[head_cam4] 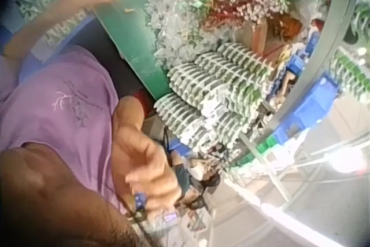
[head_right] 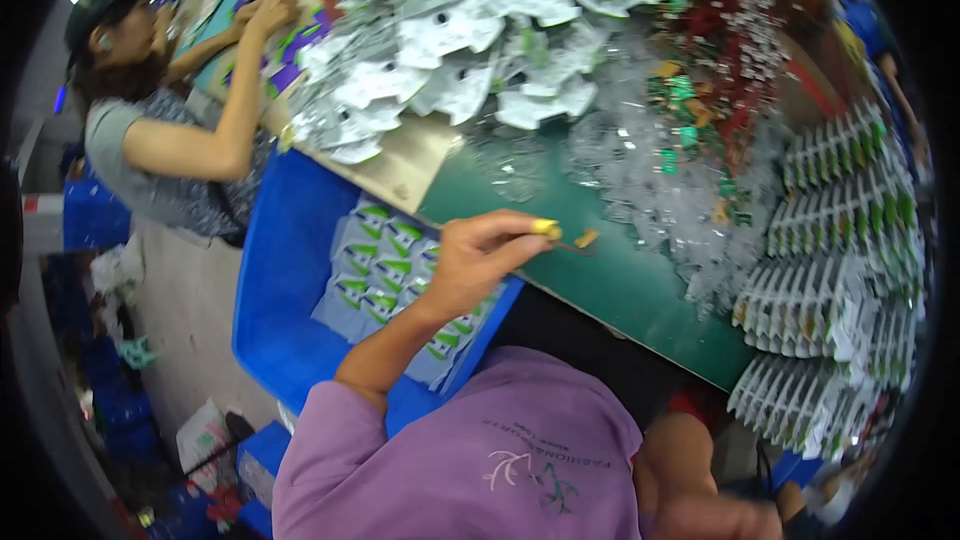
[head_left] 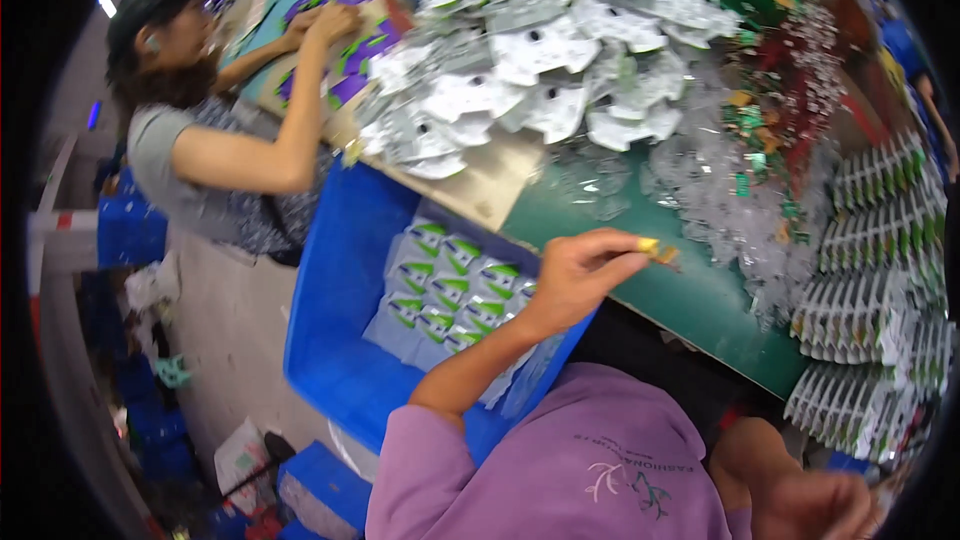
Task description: The person assembles electronic devices by attaching small components and wiring into plastic housings by hand, stacking the assembled units on the table, and placing items into a bin.
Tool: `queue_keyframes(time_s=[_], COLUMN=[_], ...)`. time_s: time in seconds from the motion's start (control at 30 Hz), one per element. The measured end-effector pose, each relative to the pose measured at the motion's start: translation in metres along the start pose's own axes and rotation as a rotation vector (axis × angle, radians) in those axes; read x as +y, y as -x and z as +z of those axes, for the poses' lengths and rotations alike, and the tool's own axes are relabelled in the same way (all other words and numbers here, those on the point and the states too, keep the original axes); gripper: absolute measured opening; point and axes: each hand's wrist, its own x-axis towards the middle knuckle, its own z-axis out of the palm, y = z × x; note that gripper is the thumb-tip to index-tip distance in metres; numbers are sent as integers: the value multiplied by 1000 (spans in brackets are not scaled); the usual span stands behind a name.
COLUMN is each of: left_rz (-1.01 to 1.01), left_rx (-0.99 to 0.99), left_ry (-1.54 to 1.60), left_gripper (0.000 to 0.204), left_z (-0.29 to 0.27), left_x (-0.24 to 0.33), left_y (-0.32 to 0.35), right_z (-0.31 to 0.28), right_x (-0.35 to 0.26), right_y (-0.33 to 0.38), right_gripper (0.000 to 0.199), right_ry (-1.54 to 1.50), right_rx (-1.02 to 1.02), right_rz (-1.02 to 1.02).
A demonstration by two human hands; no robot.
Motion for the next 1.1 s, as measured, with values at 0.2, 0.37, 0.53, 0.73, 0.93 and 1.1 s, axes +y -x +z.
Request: queue_keyframes(time_s=[0.2,0.37,0.53,0.73,0.93,1.1], left_rz=[138,177,426,194,49,-318], left_rx=[56,108,137,70,-59,-212], left_ry=[-140,-143,-416,-138,-122,356], left_gripper=[18,18,18,25,19,23], left_z=[-8,8,8,6,-4,-13], left_x=[3,11,10,-3,0,-10], left_y=[11,9,7,9,4,4], right_z=[-27,-26,-23,-22,-29,-38], right_x=[80,99,101,100,106,114], right_y=[74,98,101,103,104,101], right_gripper=[26,28,18,11,13,13], right_ry=[732,813,642,650,619,349], right_rx=[-493,-566,-375,-354,-470,-501], right_rz=[769,728,1004,1114,1093,1174])
